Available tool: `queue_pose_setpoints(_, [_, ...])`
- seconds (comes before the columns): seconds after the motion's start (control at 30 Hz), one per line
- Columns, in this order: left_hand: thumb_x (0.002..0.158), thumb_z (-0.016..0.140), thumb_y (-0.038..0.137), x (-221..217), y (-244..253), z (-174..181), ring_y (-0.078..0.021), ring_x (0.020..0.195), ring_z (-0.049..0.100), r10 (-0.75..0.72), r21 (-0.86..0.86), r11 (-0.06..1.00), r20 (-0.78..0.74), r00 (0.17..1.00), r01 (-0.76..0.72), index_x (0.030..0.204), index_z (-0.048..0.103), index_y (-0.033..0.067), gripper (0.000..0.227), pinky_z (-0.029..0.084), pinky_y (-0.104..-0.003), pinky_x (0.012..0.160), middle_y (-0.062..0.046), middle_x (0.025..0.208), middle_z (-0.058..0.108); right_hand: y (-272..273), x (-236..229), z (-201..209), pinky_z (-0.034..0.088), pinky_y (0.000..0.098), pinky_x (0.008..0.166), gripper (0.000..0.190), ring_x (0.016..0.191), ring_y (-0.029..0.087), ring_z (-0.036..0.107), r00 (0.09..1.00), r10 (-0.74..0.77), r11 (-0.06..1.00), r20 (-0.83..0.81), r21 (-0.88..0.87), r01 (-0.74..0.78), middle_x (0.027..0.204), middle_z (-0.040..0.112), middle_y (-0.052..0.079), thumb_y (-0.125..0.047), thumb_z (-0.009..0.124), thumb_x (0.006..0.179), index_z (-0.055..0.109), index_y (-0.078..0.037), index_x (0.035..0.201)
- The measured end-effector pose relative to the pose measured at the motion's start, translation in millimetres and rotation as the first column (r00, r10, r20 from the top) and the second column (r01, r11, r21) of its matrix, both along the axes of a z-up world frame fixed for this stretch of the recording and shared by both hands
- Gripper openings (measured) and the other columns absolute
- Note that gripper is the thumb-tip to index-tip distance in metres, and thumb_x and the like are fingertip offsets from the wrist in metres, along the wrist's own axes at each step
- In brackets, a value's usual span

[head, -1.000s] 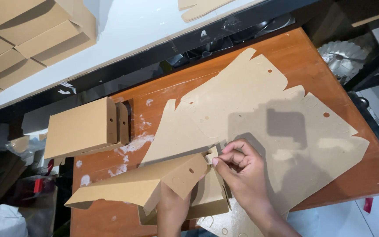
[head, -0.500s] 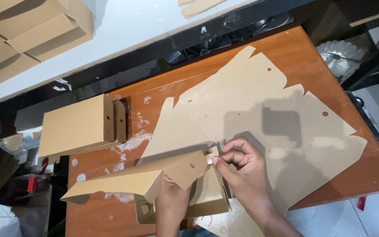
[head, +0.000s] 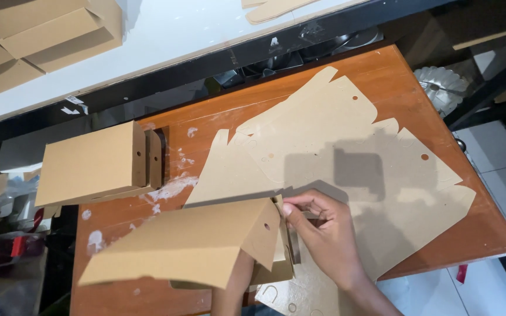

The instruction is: The person folds a flat cardboard box blank along pre-scored lines, tucks flaps, and interlocks tabs to form a rectangular box. The finished box is placed on a stack of similar completed boxes on the table.

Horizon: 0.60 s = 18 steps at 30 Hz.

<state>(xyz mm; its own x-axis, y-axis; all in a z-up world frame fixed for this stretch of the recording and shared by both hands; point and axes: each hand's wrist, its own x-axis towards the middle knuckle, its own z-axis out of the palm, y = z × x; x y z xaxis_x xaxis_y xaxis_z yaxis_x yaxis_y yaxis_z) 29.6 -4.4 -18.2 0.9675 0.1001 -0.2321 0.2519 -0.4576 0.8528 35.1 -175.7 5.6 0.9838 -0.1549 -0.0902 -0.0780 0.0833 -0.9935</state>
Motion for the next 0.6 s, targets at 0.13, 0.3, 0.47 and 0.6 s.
queue_pose_setpoints(0.13, [0.092, 0.058, -0.005, -3.5, -11.1, 30.5, -0.0088, 0.065, 0.025, 0.023, -0.263, 0.965, 0.051, 0.998, -0.009, 0.067, 0.045, 0.01, 0.032, 0.026, -0.027, 0.057, 0.004, 0.066, 0.028, -17.2, 15.3, -32.1, 0.058, 0.0225, 0.066, 0.005, 0.069, 0.01, 0.072, 0.982, 0.176, 0.984, 0.07, 0.015, -0.178, 0.079, 0.082, 0.007, -0.006, 0.081, 0.085, 0.079, -0.003, 0.088])
queue_pose_setpoints(0.3, [0.093, 0.074, 0.012, 1.7, -24.3, 49.8, -0.0062, 0.051, 0.033, -0.042, -0.305, 0.951, 0.054, 0.998, 0.057, 0.093, 0.075, 0.0098, 0.003, 0.024, -0.024, 0.049, 0.003, 0.057, 0.05, -11.0, 18.2, -38.9, 0.06, 0.0235, 0.064, 0.009, 0.067, 0.01, 0.069, 0.981, 0.162, 0.985, 0.106, 0.041, -0.167, 0.076, 0.078, 0.007, -0.003, 0.083, 0.082, 0.075, -0.003, 0.086])
queue_pose_setpoints(0.47, [0.1, 0.055, 0.022, -0.7, -24.8, 66.0, -0.0133, 0.06, 0.052, -0.127, -0.135, 0.984, -0.093, 0.988, 0.114, 0.108, 0.073, 0.0161, 0.02, 0.044, -0.027, 0.058, -0.003, 0.075, 0.065, -4.5, 17.6, -40.3, 0.053, 0.0215, 0.065, 0.011, 0.067, 0.008, 0.068, 0.982, 0.149, 0.988, 0.12, -0.057, -0.143, 0.073, 0.075, 0.003, -0.006, 0.08, 0.087, 0.071, -0.006, 0.083])
queue_pose_setpoints(0.6, [0.097, 0.053, 0.03, -3.7, -21.0, 65.7, -0.0199, 0.137, 0.06, -0.39, -0.164, 0.909, -0.013, 0.921, 0.383, 0.156, 0.029, 0.0203, 0.065, 0.05, -0.033, 0.102, -0.007, 0.153, 0.054, -5.9, 19.5, -27.9, 0.056, 0.0251, 0.077, 0.038, 0.086, 0.012, 0.066, 0.986, 0.13, 0.979, 0.1, -0.168, -0.113, 0.096, 0.068, 0.005, -0.014, 0.07, 0.09, 0.058, -0.01, 0.125])
